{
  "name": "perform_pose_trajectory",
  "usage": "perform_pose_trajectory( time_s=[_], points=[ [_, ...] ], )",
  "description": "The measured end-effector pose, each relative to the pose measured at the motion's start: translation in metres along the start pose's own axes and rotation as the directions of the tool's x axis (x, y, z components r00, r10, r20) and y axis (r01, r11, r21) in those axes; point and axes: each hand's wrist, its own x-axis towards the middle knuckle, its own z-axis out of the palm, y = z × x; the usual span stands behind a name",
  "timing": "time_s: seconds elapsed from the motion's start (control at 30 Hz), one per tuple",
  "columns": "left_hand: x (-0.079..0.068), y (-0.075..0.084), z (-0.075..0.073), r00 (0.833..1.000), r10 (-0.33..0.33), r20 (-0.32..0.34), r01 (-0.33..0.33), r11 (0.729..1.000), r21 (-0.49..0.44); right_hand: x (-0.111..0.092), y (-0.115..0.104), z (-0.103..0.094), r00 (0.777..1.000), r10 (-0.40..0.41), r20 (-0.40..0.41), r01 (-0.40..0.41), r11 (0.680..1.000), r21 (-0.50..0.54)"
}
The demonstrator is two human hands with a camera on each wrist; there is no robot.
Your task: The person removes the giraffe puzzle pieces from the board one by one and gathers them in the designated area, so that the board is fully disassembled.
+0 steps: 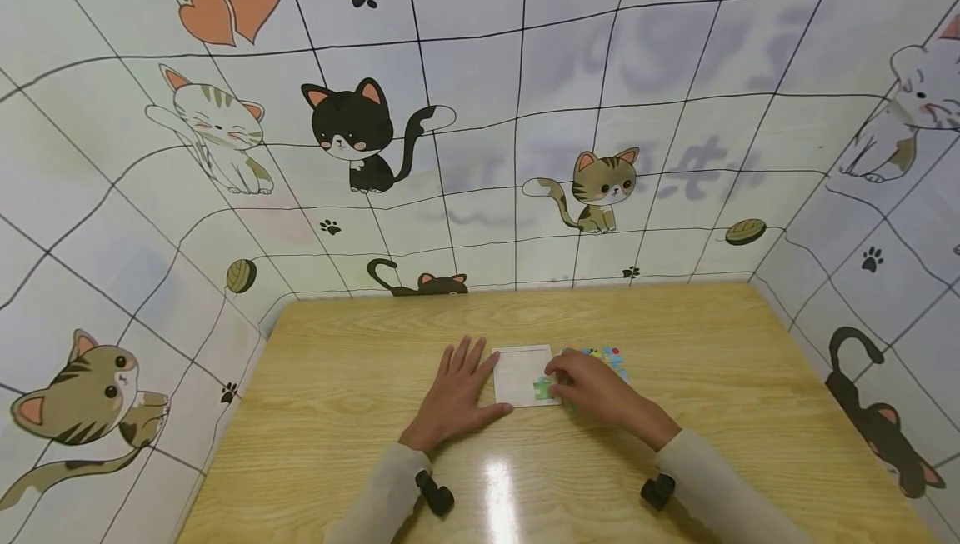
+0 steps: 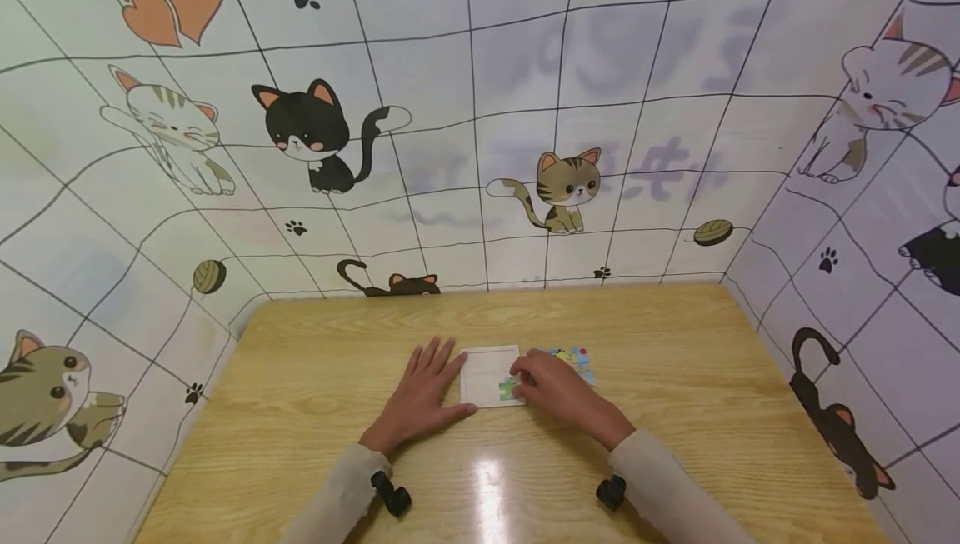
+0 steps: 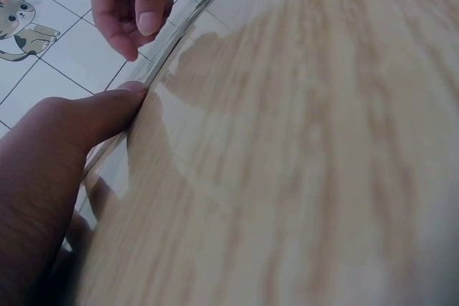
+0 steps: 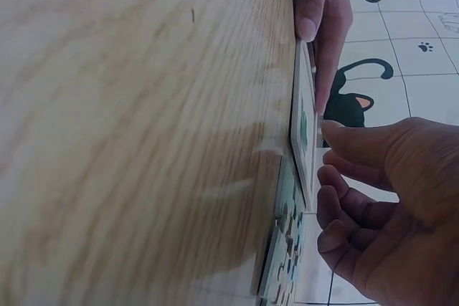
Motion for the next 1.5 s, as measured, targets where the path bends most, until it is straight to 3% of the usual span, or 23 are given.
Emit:
perform_pose_trajectory(
  time_s=[0.37, 0.6, 0.87, 1.1, 1.5],
  points=[
    [0.0, 0.0, 0.0, 1.0, 0.011, -0.022, -0.011, 1.0, 0.006, 0.007, -0.002, 0.001, 0.998, -0.026, 0.053, 0.027, 1.0, -0.011],
    [0.0, 0.0, 0.001, 1.0, 0.003, -0.011, -0.003, 1.0, 0.011, 0.008, 0.008, 0.006, 0.993, -0.114, 0.035, 0.115, 0.993, -0.021],
    [0.001, 0.001, 0.0, 1.0, 0.002, -0.013, -0.002, 1.0, 0.009, 0.01, 0.0, 0.003, 0.997, -0.029, 0.076, 0.032, 0.999, -0.042],
    [0.001, 0.0, 0.001, 1.0, 0.001, -0.006, -0.001, 1.0, 0.017, 0.011, -0.001, 0.005, 0.999, -0.032, 0.025, 0.033, 0.999, -0.04],
    [0.001, 0.0, 0.002, 1.0, 0.006, -0.014, -0.006, 1.0, 0.021, 0.002, 0.001, 0.001, 0.997, -0.041, -0.061, 0.049, 0.991, 0.126]
  ],
)
